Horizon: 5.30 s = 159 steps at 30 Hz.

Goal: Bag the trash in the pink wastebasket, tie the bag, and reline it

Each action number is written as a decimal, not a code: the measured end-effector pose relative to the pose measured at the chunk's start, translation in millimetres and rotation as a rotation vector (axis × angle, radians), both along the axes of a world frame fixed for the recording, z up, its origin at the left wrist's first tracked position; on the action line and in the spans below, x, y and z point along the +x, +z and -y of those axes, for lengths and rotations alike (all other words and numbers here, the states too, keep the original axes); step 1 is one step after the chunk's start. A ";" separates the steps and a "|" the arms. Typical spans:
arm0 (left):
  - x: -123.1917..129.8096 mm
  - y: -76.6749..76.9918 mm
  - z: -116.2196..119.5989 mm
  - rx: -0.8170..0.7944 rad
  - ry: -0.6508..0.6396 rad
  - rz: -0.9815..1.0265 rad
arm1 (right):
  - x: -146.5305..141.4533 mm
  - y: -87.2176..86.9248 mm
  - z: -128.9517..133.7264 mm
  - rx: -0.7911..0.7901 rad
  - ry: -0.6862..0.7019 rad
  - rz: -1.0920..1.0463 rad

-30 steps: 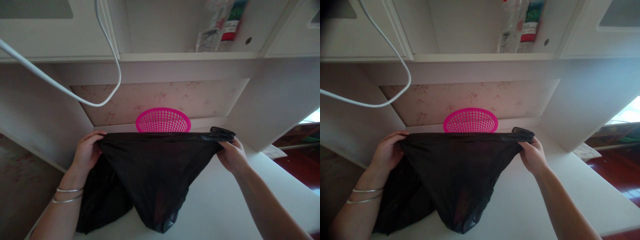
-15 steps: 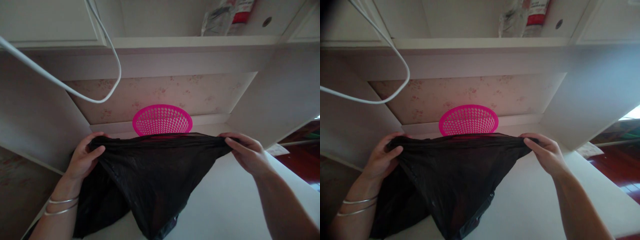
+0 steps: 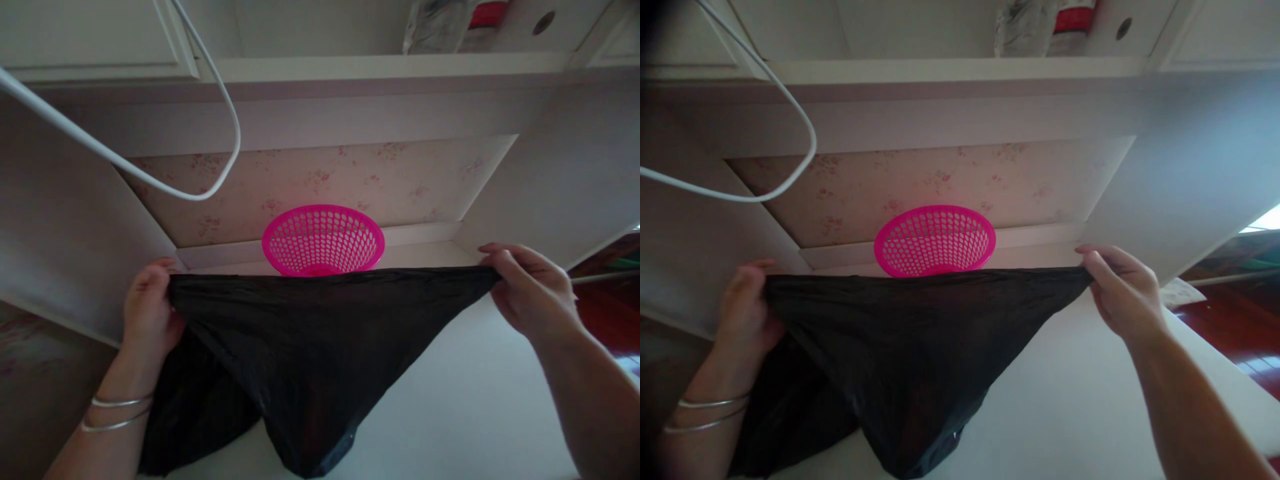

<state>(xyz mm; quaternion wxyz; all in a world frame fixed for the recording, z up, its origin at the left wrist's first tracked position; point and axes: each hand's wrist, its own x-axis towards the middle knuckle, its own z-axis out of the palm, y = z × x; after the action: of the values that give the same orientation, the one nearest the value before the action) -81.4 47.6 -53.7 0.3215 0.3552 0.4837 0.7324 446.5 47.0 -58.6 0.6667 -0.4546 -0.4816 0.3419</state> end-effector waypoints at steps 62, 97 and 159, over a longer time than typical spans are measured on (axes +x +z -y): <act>159.5 -20.4 24.0 -0.321 -0.652 0.068 | -134.5 -11.8 32.7 -0.295 1.036 -0.116; 163.7 -11.4 44.2 -0.243 -0.792 -0.318 | -171.3 -10.9 47.5 0.428 0.254 0.467; 154.4 -24.1 56.7 0.091 -1.016 -0.595 | -167.7 -11.8 20.8 -0.083 0.559 0.042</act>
<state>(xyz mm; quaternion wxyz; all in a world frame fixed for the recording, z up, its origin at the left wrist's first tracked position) 72.9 -9.2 -77.7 0.4668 0.7460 0.2905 0.3756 278.8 26.2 -70.4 0.5175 -0.3381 -0.5874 0.5224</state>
